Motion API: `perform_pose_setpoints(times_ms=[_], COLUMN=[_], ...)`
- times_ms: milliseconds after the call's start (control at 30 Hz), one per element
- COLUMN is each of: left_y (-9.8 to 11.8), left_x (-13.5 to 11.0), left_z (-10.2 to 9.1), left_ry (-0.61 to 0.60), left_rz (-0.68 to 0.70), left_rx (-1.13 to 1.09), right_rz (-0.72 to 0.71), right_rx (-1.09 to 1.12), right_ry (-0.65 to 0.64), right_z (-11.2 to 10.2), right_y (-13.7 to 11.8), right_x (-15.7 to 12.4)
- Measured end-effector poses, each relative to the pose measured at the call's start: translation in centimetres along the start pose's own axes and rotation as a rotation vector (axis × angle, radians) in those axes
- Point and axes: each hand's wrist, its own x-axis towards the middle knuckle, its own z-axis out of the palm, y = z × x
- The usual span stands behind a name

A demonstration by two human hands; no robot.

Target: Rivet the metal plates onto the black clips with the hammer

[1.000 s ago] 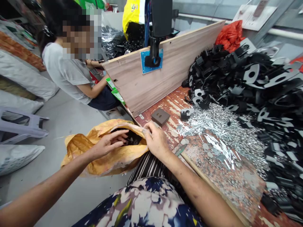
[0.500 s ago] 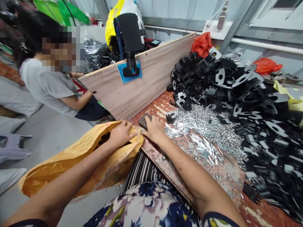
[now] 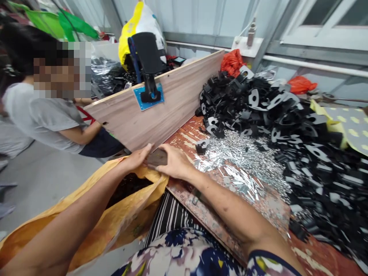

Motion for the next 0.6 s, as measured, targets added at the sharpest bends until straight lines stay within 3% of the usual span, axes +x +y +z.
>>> perform_pose_setpoints(times_ms=[133, 200, 267, 333, 433, 500, 600], left_y=[2.3, 3.6, 4.8, 6.0, 7.2, 7.5, 7.5], left_x=[-1.0, -2.9, -5.8, -9.4, -14.1, -15.9, -15.9], left_z=[-1.6, -2.7, -3.5, -3.5, -1.5, 1.0, 5.5], left_ry=[0.002, 0.065, 0.1, 0.065, -0.128, -0.248, -0.158], left_rz=[0.006, 0.049, 0.099, 0.129, 0.071, -0.021, -0.112], left_rx=[0.042, 0.103, 0.095, -0.025, -0.303, -0.495, -0.687], right_rz=[-0.053, -0.039, -0.07, -0.127, -0.042, 0.118, 0.244], right_rx=[-0.237, -0.355, -0.445, -0.513, -0.59, -0.611, -0.581], right_ry=[-0.073, -0.095, -0.098, -0.031, 0.125, 0.113, 0.0], right_z=[3.7, 4.3, 3.1, 0.5, -4.4, -6.8, -8.1], right_y=[0.3, 1.3, 1.9, 2.2, 2.6, 3.3, 3.9], right_x=[-0.1, 0.4, 0.9, 1.2, 1.0, 0.0, -2.8])
